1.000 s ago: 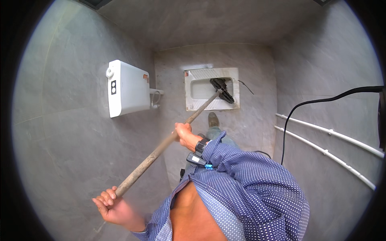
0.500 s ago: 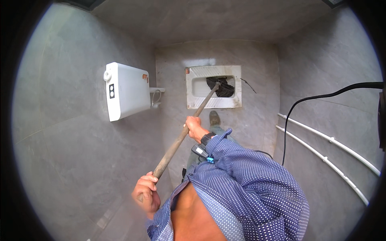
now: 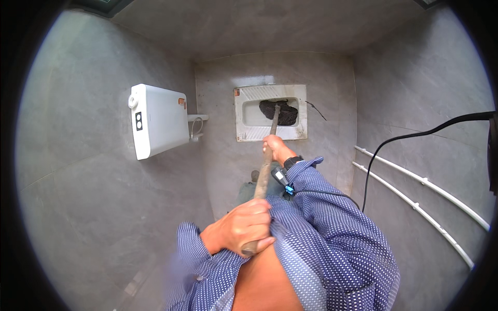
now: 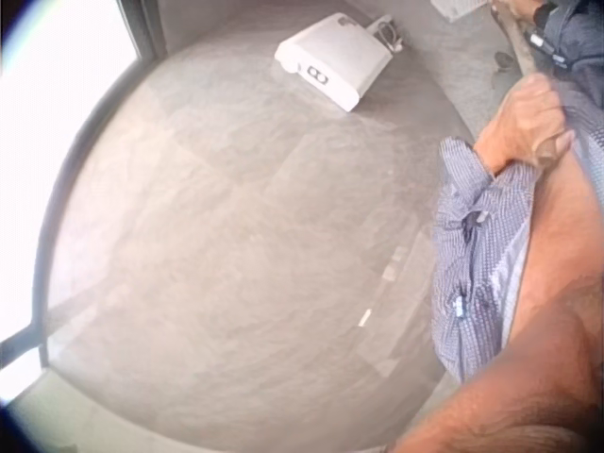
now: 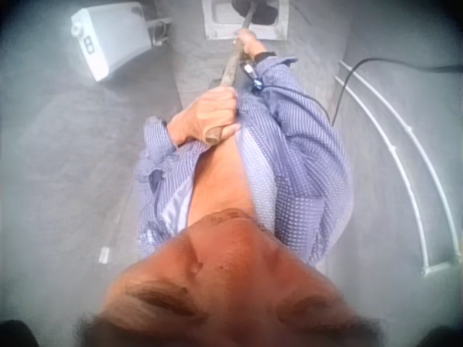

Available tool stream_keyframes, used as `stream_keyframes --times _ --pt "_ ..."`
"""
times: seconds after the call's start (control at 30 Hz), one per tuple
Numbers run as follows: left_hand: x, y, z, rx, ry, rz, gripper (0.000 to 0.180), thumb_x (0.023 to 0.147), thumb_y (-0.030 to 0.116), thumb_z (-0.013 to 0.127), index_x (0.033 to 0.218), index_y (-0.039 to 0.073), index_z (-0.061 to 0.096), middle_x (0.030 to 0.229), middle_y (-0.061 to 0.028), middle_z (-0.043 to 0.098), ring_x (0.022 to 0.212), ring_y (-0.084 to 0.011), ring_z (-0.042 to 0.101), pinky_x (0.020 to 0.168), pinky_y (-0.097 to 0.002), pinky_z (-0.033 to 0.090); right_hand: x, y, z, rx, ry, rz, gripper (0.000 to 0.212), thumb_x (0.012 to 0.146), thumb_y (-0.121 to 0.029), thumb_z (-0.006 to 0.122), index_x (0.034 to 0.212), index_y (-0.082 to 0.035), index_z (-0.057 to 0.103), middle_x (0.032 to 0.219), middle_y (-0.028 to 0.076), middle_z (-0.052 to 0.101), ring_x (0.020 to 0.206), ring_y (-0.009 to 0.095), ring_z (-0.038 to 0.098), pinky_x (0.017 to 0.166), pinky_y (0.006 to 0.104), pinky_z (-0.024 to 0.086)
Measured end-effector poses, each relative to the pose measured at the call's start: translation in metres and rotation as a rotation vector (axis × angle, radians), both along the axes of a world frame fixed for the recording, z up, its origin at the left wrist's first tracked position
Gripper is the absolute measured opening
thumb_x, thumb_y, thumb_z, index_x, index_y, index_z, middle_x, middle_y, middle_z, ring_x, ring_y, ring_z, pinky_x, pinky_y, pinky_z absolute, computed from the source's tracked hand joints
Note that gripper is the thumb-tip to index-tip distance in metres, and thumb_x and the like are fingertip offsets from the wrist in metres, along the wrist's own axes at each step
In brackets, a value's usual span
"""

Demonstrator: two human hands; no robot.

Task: The person mops a tiled floor in a bathroom and a hallway using a mop and then flushes a squat toilet.

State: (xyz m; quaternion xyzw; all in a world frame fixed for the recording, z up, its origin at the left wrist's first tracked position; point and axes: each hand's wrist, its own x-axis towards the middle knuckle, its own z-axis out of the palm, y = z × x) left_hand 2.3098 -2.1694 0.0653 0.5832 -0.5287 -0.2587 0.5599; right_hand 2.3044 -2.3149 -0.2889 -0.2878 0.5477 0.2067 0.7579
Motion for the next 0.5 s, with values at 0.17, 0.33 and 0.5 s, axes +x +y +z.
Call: stream_keyframes --times 0.17,0.33,0.5 --pt "0.014 -0.062 -0.013 -0.183 -0.091 0.019 0.025 0.076 0.000 0.072 0.066 0.004 0.050 0.065 -0.0095 0.047 0.059 -0.0295 0.052 0.057 -0.0407 0.044 -0.022 -0.050 -0.022 -0.545 -0.216 0.175 0.027 0.094 -0.027 0.056 0.101 -0.001 0.060 0.084 0.012 0.062 0.073 0.024 0.060 0.065 0.0405 0.052" --pt "0.002 -0.100 -0.017 -0.177 -0.064 0.278 0.017 0.081 0.008 0.071 0.076 0.004 0.056 0.069 -0.0104 0.053 0.062 -0.0292 0.054 0.061 -0.0412 0.046 -0.048 -0.056 0.120 -1.363 -0.707 0.454 0.047 0.088 -0.006 0.065 0.134 -0.008 0.054 0.119 0.013 0.061 0.111 0.031 0.060 0.098 0.0375 0.047" --pt "-0.014 -0.114 -0.007 -0.091 -0.126 0.151 0.026 0.077 0.010 0.075 0.094 0.002 0.057 0.086 -0.0132 0.059 0.083 -0.0318 0.059 0.076 -0.0463 0.047 -0.062 -0.039 0.225 -1.203 -0.476 0.262 0.017 0.096 -0.012 0.065 0.082 -0.010 0.056 0.077 -0.001 0.053 0.071 0.008 0.042 0.068 0.0265 0.040"
